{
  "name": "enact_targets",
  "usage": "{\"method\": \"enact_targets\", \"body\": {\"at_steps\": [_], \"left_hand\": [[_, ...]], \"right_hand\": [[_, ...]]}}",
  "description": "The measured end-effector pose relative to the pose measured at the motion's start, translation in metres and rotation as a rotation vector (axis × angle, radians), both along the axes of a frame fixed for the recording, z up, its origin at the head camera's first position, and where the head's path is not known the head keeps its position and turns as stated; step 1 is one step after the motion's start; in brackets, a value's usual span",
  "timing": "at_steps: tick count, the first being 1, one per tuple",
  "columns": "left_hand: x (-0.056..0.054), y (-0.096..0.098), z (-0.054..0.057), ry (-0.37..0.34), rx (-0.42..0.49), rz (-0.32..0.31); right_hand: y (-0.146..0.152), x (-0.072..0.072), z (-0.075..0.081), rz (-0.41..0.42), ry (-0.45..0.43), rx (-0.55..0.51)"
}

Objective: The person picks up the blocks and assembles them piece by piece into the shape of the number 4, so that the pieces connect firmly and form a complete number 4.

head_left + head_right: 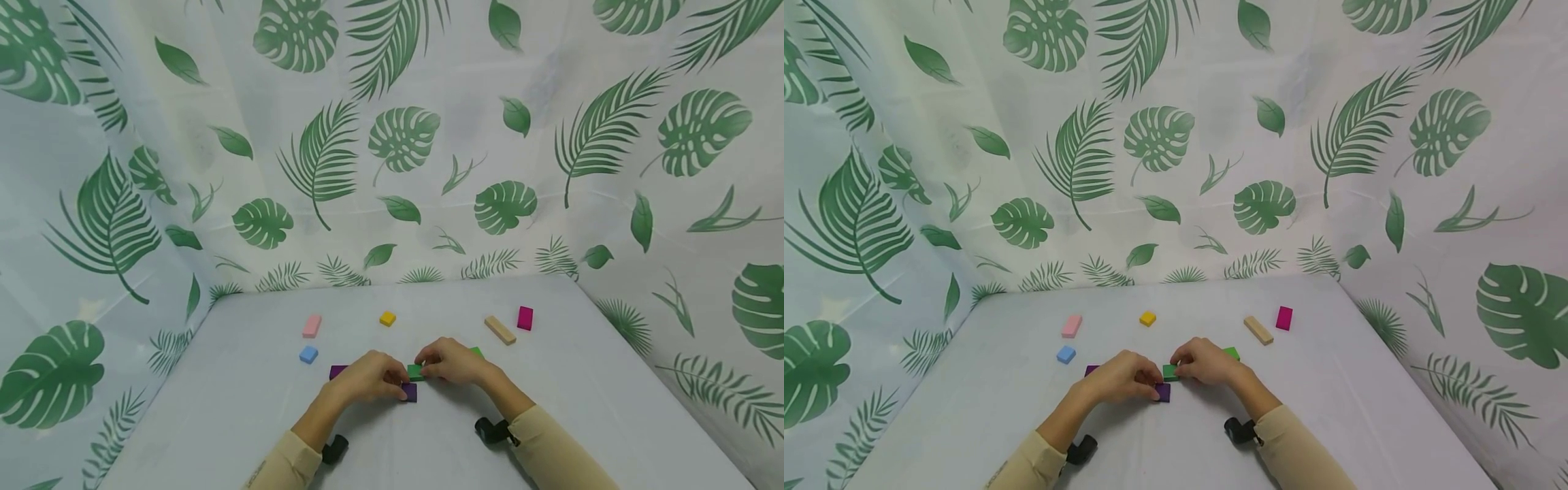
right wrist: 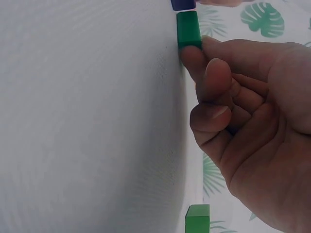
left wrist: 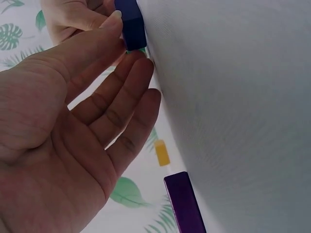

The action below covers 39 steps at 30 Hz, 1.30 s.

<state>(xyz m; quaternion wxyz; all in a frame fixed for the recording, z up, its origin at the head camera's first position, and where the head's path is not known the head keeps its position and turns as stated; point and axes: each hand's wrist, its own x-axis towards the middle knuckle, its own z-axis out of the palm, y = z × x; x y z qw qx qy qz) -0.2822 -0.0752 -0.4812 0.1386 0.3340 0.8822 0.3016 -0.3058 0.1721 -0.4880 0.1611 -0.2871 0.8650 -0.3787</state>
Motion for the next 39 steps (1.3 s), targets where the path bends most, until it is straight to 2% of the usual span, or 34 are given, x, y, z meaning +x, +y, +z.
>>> {"method": "enact_targets", "body": {"at_steps": [8, 22, 29, 39], "left_hand": [[0.0005, 0.0024, -0.0008, -0.003, 0.002, -0.003], [0.0005, 0.0048, -0.0004, 0.048, -0.021, -0.002], [0.0006, 0.0075, -0.0042, 0.009, 0.003, -0.014], [-0.0002, 0.0076, -0.0024, 0.031, -0.017, 0.002]], "right_hand": [[-0.0006, 0.0008, -0.0002, 0.004, -0.014, -0.019], [-0.0015, 0.0002, -0.0007, 0.022, -0.008, -0.025], [0.0001, 0.0014, -0.0035, 0.002, -0.032, 0.003], [-0.0016, 0.0003, -0.0023, 0.031, -0.024, -0.016]]}}
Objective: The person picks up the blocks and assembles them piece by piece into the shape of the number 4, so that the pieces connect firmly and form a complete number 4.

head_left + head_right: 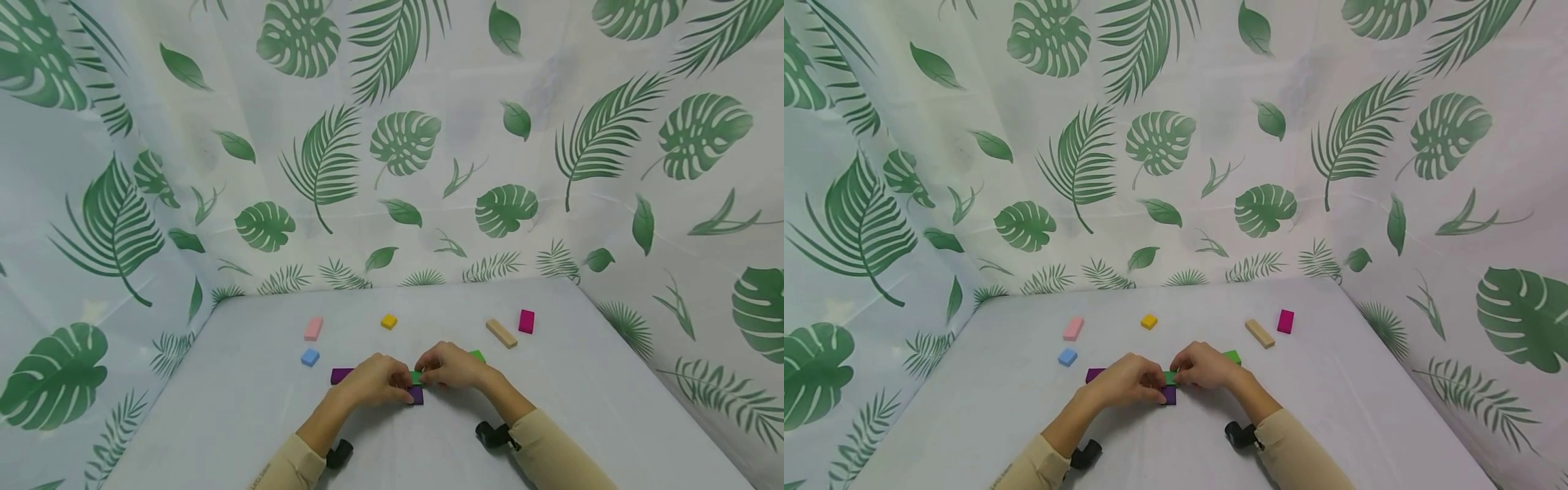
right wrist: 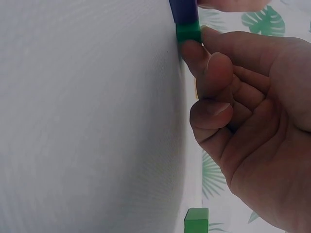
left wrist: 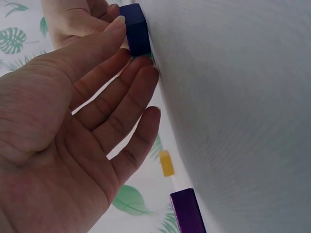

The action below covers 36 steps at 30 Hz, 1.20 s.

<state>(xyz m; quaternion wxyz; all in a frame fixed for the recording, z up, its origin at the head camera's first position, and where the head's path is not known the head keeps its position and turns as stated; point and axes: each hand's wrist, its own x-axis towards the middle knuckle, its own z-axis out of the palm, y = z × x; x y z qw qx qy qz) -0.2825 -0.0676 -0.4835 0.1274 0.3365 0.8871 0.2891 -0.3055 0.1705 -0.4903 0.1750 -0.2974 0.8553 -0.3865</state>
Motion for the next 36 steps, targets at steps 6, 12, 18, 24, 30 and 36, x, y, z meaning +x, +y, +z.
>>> {"method": "enact_targets", "body": {"at_steps": [6, 12, 18, 24, 30, 36], "left_hand": [[0.0021, 0.0005, 0.0014, -0.005, -0.001, 0.006], [0.0036, 0.0007, 0.0034, -0.010, -0.002, 0.007], [0.0026, 0.0004, 0.0027, -0.008, 0.005, 0.012], [0.0021, 0.0001, 0.0023, 0.004, -0.005, 0.011], [0.0022, 0.0000, 0.0029, 0.021, -0.007, 0.001], [0.0032, 0.0000, 0.0039, 0.027, -0.015, 0.004]], "right_hand": [[-0.0009, 0.0024, -0.0005, -0.006, 0.005, -0.005], [-0.0014, 0.0037, -0.0008, -0.009, 0.013, -0.004], [-0.0015, 0.0034, -0.0007, -0.010, 0.011, -0.005], [-0.0021, 0.0035, 0.0001, -0.004, 0.007, -0.007], [-0.0024, 0.0039, 0.0017, 0.006, 0.010, -0.009], [-0.0028, 0.0035, 0.0012, 0.007, 0.013, -0.006]]}}
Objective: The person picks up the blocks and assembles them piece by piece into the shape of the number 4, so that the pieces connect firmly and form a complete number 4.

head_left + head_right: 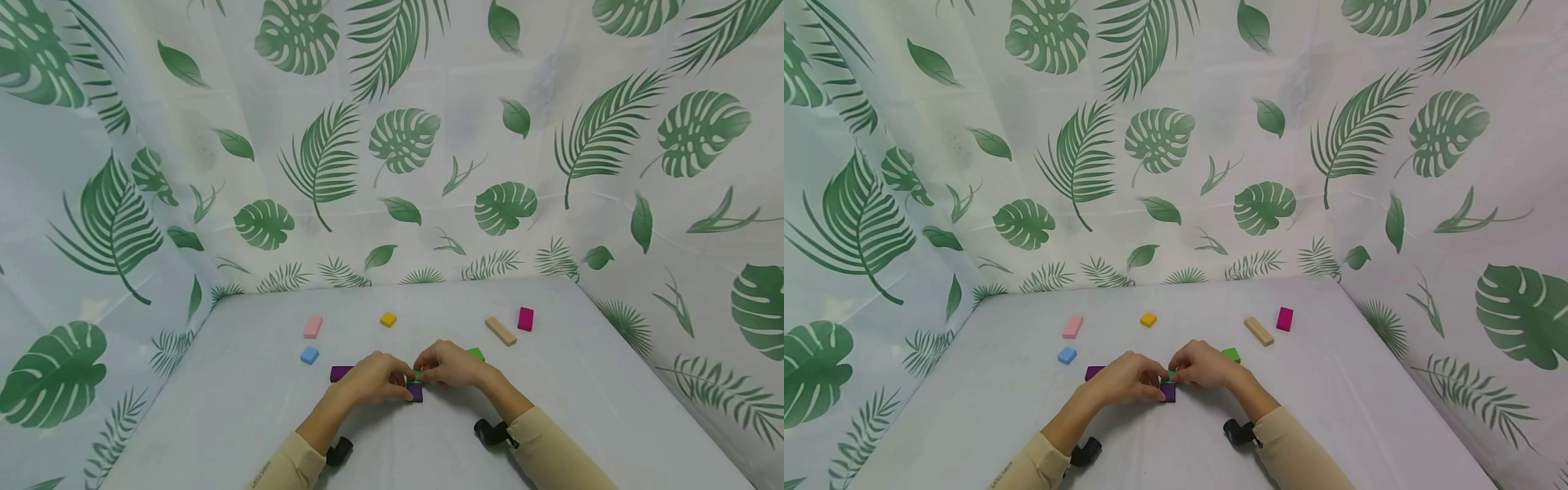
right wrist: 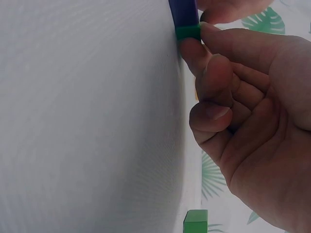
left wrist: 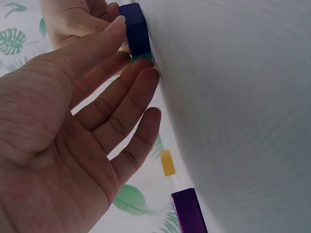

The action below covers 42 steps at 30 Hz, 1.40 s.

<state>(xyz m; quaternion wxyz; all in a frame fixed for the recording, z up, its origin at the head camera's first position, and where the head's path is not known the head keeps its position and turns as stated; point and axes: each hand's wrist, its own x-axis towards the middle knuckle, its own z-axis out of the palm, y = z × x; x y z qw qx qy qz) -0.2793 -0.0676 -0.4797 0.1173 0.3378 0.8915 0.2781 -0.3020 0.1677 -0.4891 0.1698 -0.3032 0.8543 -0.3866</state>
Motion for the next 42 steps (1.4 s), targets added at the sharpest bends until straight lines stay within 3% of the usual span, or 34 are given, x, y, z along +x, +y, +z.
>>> {"method": "enact_targets", "body": {"at_steps": [13, 22, 36, 42], "left_hand": [[0.000, 0.001, 0.001, 0.004, -0.003, 0.004], [0.000, 0.001, 0.003, -0.035, 0.005, 0.011], [0.000, 0.002, 0.001, -0.020, -0.024, 0.017], [0.001, 0.002, 0.001, -0.034, -0.033, 0.035]], "right_hand": [[-0.001, 0.000, 0.001, -0.009, 0.002, 0.001], [0.004, -0.002, 0.006, -0.039, 0.005, 0.014], [0.031, -0.011, 0.019, -0.131, 0.132, -0.005], [0.040, -0.010, 0.028, -0.176, 0.193, 0.038]]}}
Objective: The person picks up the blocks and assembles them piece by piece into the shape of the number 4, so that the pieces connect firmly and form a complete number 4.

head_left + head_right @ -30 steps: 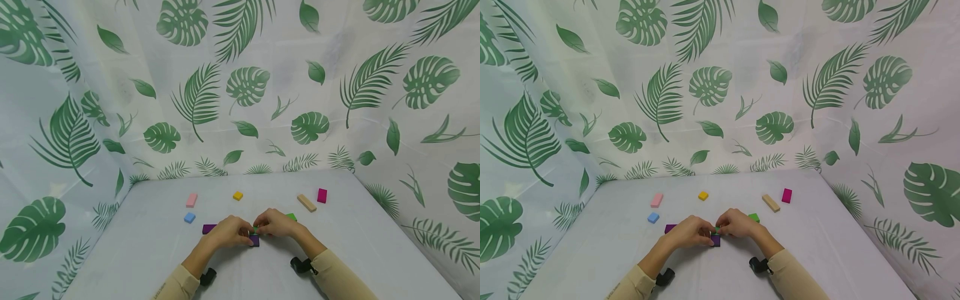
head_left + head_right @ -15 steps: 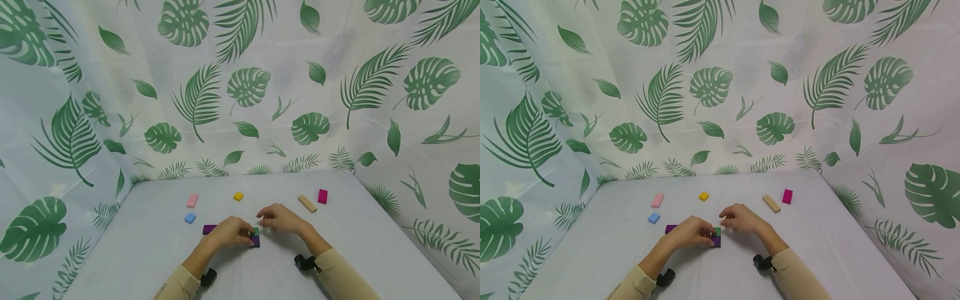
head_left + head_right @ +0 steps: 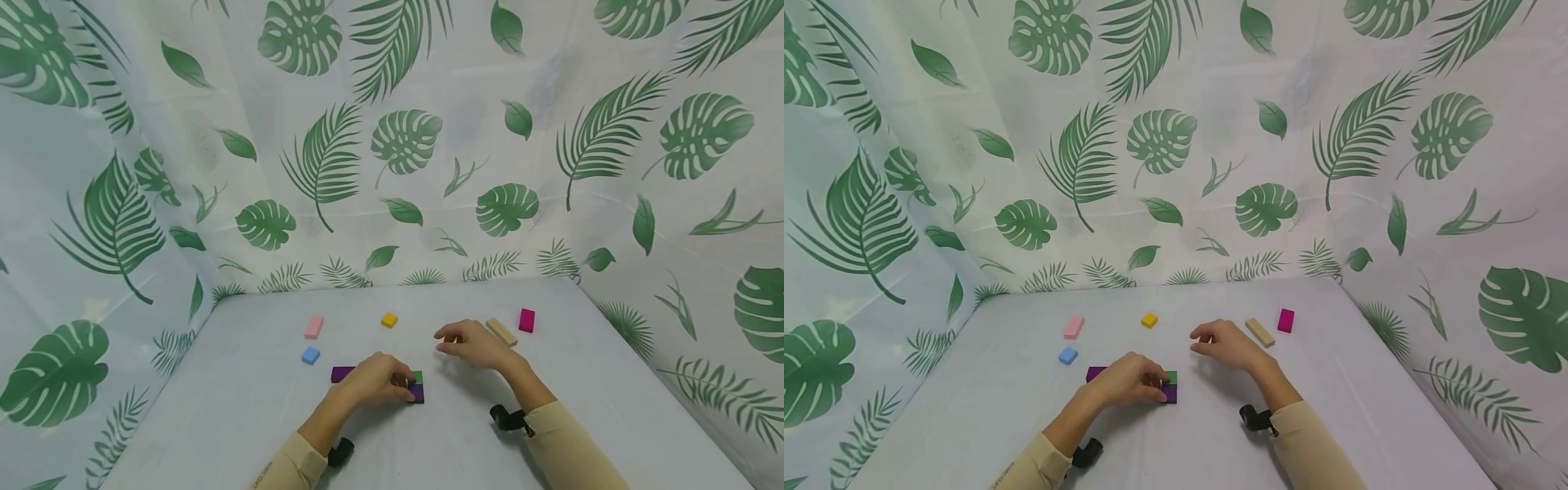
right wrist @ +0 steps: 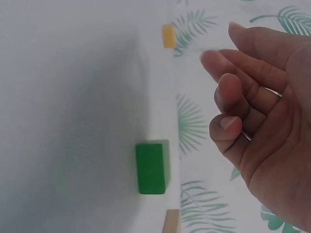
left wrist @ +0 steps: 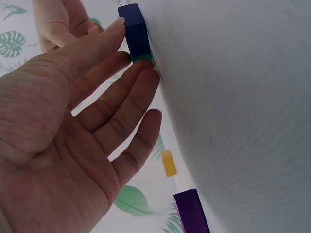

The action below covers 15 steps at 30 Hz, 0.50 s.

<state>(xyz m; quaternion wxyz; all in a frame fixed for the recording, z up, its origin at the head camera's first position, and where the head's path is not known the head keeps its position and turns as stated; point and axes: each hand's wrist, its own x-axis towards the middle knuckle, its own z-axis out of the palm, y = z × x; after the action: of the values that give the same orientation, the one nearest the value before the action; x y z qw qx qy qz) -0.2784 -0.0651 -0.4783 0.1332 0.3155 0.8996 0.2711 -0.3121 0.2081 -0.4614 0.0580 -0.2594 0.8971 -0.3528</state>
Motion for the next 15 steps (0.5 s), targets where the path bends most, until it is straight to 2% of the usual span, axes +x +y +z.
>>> {"method": "enact_targets", "body": {"at_steps": [7, 15], "left_hand": [[-0.001, 0.000, -0.001, -0.003, 0.003, -0.005], [0.000, -0.001, -0.001, 0.001, 0.010, -0.007]], "right_hand": [[0.007, -0.001, 0.004, 0.006, 0.059, 0.006], [0.013, -0.003, 0.004, -0.017, 0.022, 0.044]]}}
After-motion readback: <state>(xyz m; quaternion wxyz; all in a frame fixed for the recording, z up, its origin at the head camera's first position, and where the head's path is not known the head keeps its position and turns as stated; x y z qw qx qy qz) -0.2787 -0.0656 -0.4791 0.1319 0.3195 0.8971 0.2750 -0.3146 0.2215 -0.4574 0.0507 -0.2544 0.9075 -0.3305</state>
